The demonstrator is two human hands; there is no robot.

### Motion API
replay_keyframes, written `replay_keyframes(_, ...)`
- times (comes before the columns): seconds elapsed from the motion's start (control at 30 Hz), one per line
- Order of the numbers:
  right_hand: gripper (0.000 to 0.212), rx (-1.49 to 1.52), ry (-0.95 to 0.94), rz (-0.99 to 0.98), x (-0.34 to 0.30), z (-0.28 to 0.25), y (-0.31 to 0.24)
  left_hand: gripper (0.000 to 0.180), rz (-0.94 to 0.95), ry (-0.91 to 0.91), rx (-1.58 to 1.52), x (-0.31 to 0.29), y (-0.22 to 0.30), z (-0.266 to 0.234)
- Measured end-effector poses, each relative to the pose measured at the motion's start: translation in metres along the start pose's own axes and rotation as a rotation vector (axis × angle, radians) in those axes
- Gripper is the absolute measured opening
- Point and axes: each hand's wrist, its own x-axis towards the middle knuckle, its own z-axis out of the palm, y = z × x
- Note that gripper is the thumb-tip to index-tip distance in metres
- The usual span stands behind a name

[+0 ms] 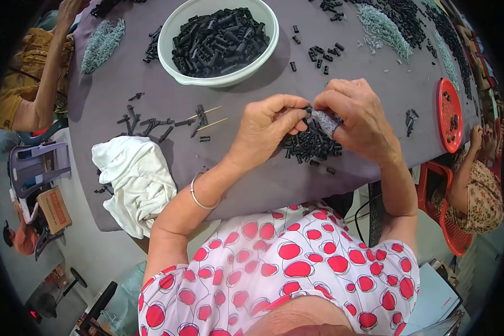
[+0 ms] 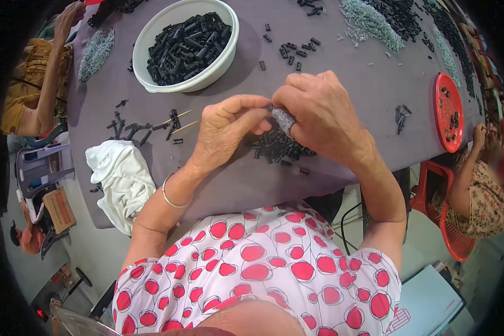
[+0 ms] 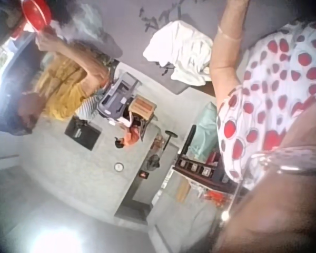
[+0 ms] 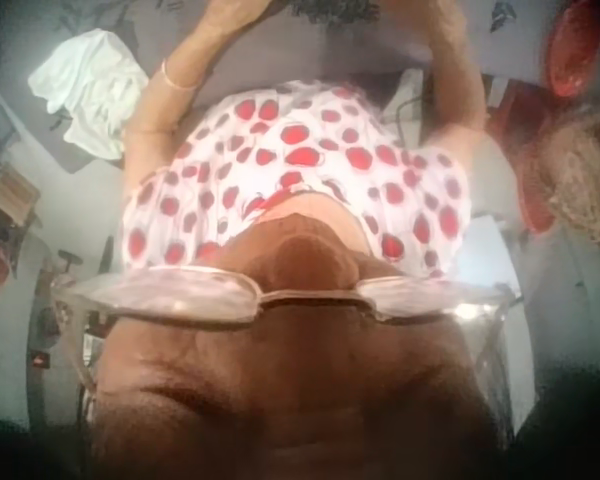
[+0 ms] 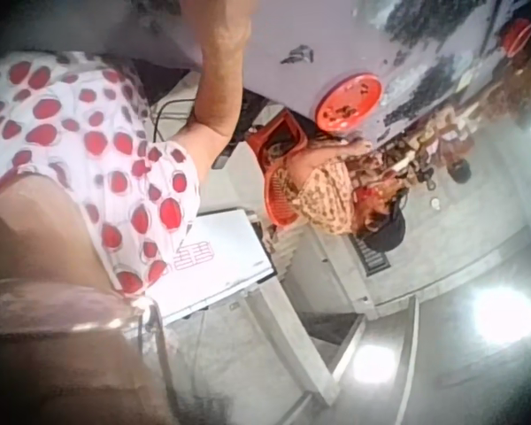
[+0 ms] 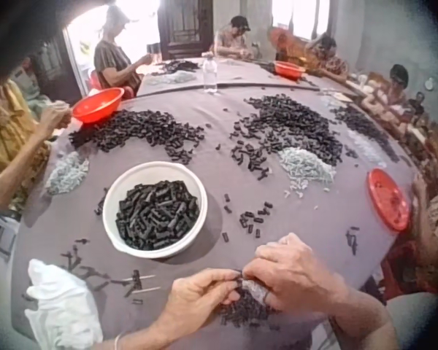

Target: The person repeatedly picks up small plastic components from the table and fits them together by hand to assemble cord locks.

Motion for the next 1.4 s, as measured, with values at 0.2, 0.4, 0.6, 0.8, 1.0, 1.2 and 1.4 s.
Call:
replay_keyframes(0.2,0.025,-0.156,-0.022,-0.041,0.003,0.002,-0.004,0.016,0.003,0.015,0.044,-0.003,-0.001,0.001)
replay_keyframes(0.4,0.012,-0.227,0.047,-0.100,0.008,0.007,-0.006,0.015,0.033,0.015,0.014,0.000,0.001,0.000)
replay_keyframes(0.6,0.014,-0.120,0.114,-0.139,0.010,0.007,-0.004,0.021,-0.077,-0.018,-0.040,0.004,-0.001,-0.004)
replay_keyframes(0.8,0.026,0.435,0.133,0.020,0.004,0.010,0.004,0.025,-0.152,-0.108,-0.347,0.007,-0.002,-0.011)
replay_keyframes(1.0,0.028,0.601,0.285,0.133,-0.009,0.016,0.005,0.027,-0.264,-0.181,-0.573,0.008,0.001,-0.012)
replay_keyframes(1.2,0.027,0.543,0.187,0.025,-0.012,0.013,-0.001,0.027,-0.273,-0.346,-0.625,0.004,-0.004,-0.011)
replay_keyframes(1.4,0.024,0.527,0.181,-0.013,-0.017,0.009,0.000,0.026,-0.290,-0.381,-0.571,0.004,-0.005,-0.011)
